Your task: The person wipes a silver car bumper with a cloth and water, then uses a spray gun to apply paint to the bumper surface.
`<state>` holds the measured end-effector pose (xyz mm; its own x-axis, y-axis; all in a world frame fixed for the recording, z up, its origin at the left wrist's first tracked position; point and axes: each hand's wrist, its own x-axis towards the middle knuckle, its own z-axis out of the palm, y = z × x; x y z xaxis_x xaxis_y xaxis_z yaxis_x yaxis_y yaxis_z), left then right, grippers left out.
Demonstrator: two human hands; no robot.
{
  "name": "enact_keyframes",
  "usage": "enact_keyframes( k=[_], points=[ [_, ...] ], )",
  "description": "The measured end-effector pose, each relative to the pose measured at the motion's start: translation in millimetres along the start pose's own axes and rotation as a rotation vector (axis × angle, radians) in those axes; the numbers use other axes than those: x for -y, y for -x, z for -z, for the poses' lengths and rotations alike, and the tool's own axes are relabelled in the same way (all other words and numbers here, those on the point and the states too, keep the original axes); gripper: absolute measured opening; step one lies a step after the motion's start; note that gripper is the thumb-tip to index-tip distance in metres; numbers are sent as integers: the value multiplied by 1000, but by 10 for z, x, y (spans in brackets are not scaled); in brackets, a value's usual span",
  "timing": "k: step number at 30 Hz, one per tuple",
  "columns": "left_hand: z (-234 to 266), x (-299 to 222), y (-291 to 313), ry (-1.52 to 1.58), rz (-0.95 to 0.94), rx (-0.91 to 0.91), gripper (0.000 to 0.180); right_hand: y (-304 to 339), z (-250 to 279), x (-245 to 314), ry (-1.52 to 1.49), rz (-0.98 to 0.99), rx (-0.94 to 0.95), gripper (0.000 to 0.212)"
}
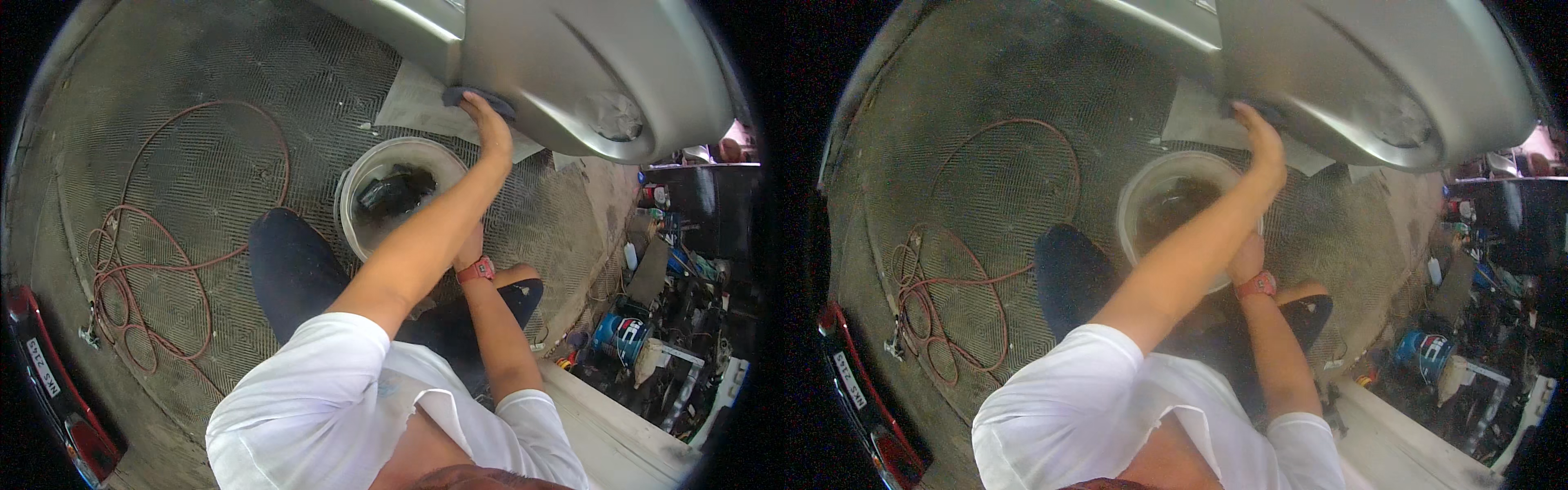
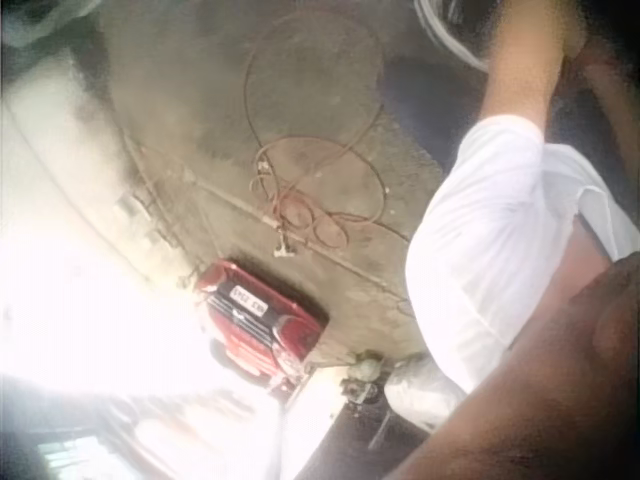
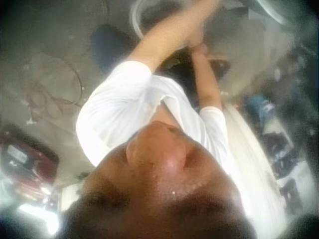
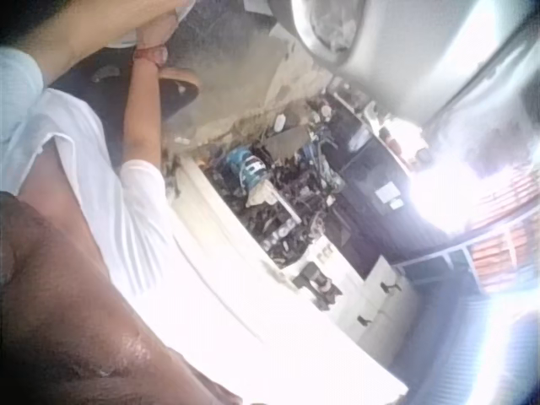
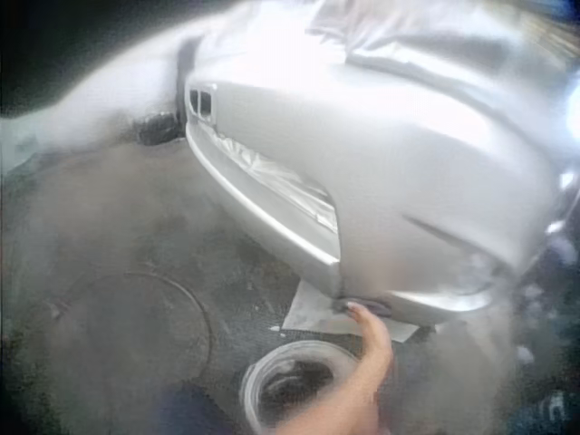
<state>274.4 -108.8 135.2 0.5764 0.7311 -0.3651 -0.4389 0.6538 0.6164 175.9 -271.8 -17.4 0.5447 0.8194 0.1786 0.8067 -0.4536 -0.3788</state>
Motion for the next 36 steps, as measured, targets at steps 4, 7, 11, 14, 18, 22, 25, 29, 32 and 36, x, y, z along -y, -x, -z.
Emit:
enact_keyframes(
  k=[4,7,11,14,18,22,25,29,32,36],
  points=[
    [-135,154,310,-57,-1,50,101,31,-177,3,-202,-225,34,35],
    [-157,131,584,-462,-94,92,90,161,-331,-195,-187,-259,3,31],
    [178,-440,-123,-1012,-802,-271,66,-146,258,445,-160,-167,89,28],
    [385,-1211,-280,-1213,-1127,-130,57,-50,144,286,-190,-107,-119,28],
    [467,-1074,-63,-1119,-1131,-29,55,-56,185,361,-285,-73,-256,23],
    [261,-507,239,-928,-824,-149,67,-14,196,335,-293,-155,-555,24],
    [209,-441,560,-896,-607,-63,73,-33,185,92,-543,-532,-554,41],
    [626,-809,833,-470,-232,206,60,79,-38,-630,-1069,-828,-268,66],
    [1281,-1238,1184,-497,-184,226,55,183,230,-281,-1344,-907,-58,79],
    [1930,-1555,1553,-629,-154,208,46,609,102,131,-1495,-873,-105,78]
  ],
)
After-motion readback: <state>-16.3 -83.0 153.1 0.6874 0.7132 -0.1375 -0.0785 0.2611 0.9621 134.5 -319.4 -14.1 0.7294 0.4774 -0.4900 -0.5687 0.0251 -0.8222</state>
